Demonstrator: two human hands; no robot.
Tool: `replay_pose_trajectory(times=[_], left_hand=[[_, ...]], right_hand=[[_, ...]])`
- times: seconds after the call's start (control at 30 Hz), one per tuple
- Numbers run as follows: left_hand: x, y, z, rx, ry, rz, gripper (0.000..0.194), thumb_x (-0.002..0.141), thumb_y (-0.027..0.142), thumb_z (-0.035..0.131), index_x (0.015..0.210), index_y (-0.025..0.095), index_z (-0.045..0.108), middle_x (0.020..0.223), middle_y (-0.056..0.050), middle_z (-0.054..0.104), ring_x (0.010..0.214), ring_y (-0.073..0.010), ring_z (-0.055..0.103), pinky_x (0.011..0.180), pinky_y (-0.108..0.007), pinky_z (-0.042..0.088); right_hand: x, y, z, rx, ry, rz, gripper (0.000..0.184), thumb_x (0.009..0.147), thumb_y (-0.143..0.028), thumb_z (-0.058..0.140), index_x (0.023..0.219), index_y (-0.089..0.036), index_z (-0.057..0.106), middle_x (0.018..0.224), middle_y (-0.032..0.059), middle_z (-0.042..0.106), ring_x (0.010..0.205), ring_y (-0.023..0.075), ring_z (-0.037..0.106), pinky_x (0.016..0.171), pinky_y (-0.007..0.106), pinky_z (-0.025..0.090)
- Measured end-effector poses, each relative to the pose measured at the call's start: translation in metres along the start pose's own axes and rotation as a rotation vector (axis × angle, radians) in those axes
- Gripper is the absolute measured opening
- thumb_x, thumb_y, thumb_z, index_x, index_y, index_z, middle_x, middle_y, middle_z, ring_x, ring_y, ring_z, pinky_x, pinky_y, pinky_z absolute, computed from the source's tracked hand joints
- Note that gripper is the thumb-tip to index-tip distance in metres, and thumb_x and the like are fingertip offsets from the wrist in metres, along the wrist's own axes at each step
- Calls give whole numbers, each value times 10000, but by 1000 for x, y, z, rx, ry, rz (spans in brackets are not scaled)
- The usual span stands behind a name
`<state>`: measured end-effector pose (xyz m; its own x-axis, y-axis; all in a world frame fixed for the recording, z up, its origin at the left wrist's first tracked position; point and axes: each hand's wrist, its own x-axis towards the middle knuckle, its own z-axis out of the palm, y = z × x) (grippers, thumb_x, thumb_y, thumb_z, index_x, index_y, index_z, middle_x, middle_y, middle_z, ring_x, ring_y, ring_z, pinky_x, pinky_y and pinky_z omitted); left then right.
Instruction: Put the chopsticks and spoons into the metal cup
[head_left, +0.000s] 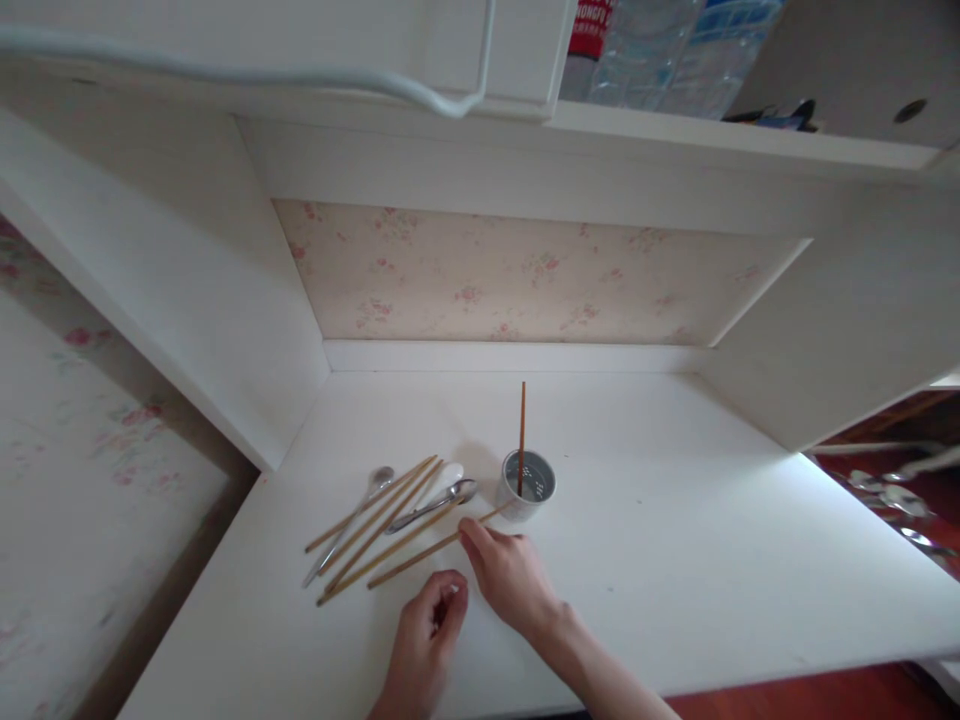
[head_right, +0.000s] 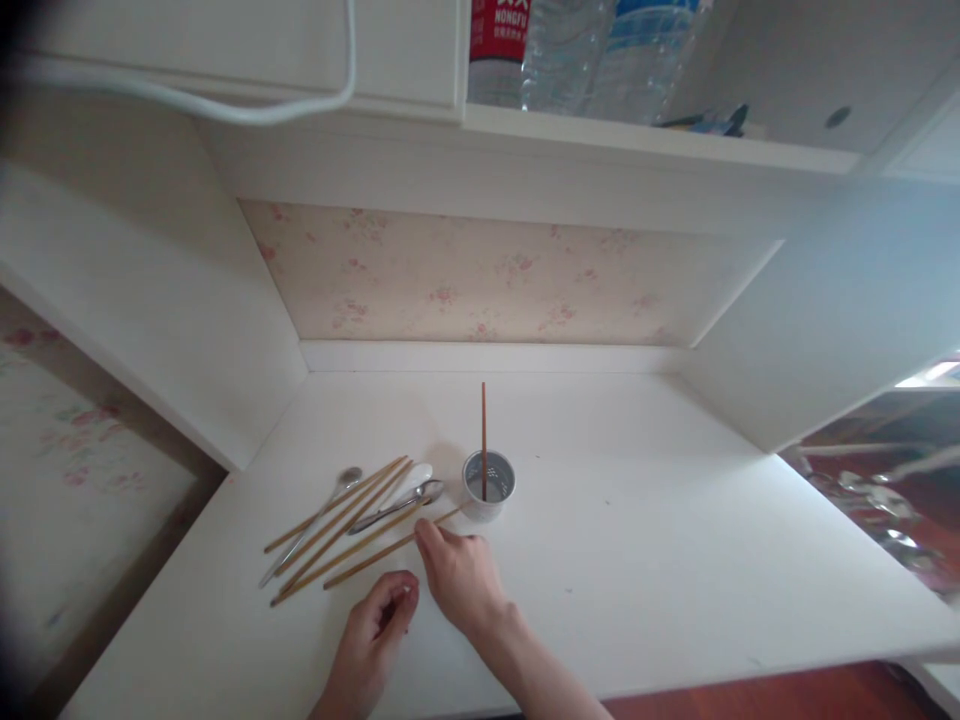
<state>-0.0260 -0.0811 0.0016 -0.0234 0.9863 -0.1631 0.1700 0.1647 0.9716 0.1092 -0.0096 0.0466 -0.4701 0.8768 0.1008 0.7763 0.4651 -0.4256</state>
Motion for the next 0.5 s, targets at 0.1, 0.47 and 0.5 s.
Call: replay_pose_trajectory(times=[0.1,0.47,0.5], left_hand=[[1,2,0,26,-2,4,352,883,499,486,871,174,621,631,29,450,576,-114,404,532,-211,328],[-1,3,0,118,-75,38,366,910,493,441,969,171,607,626,31,459,575,-118,416,542,-219,332],[-1,3,0,120,-64,40,363,910,491,443,968,173,607,633,28,472,580,-120,425,544,-221,339]], right_hand=[[-11,-8,-19,270,170,68,237,990,-301,365,1067,-245,583,874,23,729,732,161,704,623,208,479],[-2,-2,-84,934,758,111,198,940,-290,507,1131,-271,554,874,12,689,762,147,687,685,287,587],[4,7,-96,950,863,80,277,935,-288,515,1211,-295,492,891,5,681,741,147,688,663,299,591]])
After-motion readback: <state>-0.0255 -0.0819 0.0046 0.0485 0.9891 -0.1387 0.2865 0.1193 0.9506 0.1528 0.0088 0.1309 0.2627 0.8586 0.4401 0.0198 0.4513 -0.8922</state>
